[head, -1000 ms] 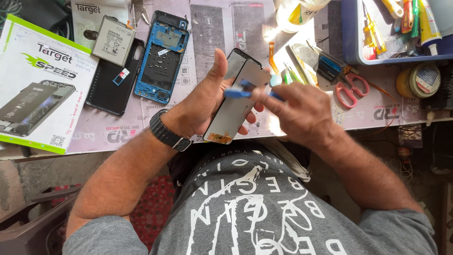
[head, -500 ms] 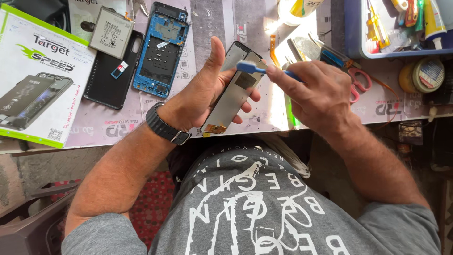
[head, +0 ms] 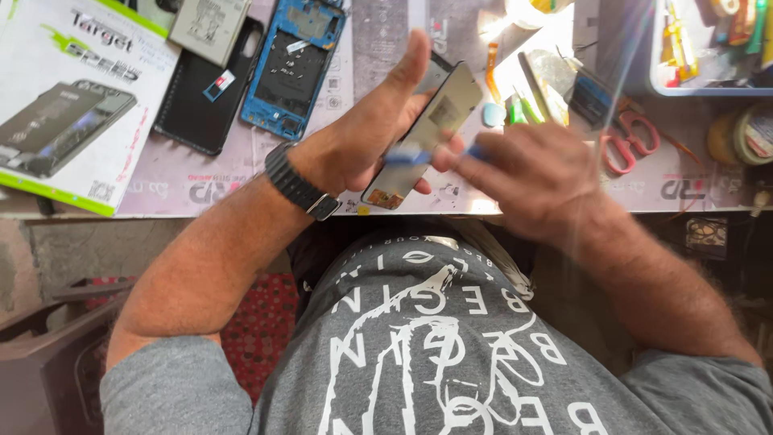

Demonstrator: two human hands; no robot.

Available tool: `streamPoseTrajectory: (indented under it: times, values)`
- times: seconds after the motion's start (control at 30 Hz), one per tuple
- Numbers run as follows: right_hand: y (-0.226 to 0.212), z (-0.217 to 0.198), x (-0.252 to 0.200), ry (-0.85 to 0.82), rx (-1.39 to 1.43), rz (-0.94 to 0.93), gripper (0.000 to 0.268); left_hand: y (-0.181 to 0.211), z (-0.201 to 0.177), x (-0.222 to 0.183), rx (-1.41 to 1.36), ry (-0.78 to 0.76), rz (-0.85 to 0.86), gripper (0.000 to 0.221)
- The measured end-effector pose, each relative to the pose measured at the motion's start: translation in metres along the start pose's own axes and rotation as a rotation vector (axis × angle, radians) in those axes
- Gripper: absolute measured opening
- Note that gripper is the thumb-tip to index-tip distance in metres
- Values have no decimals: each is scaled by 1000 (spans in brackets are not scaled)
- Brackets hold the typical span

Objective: The person cleans the back of a smartphone screen assembly with a small brush. Then the person applies adhesive from a tube along the edges of the screen assembly frame. The person places the cap back on the adhesive tube.

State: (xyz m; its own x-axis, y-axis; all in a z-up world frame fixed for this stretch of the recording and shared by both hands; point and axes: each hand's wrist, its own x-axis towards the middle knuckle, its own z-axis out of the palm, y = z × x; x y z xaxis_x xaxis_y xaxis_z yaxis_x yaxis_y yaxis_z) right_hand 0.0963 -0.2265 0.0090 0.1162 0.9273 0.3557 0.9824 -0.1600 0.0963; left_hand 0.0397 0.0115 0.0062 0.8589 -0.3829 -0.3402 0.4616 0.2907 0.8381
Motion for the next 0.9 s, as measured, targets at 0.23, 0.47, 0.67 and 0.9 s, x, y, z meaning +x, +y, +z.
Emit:
streamPoseTrajectory:
  times: [0.23,0.47,0.67,0.9]
  values:
    - [-8,-12,27,81,5,-42,43,-11,-11,7,53,-2,152,109]
    - [-17,16,12,67,55,-85,37,-21,-18,30,-71,146,-52,58]
    - [-18,15,3,80,96,-22,36,-21,-19,32,-109,122,-17,63]
    - [-14,14,12,91,38,31,42,-14,-15,19,30,-11,199,113]
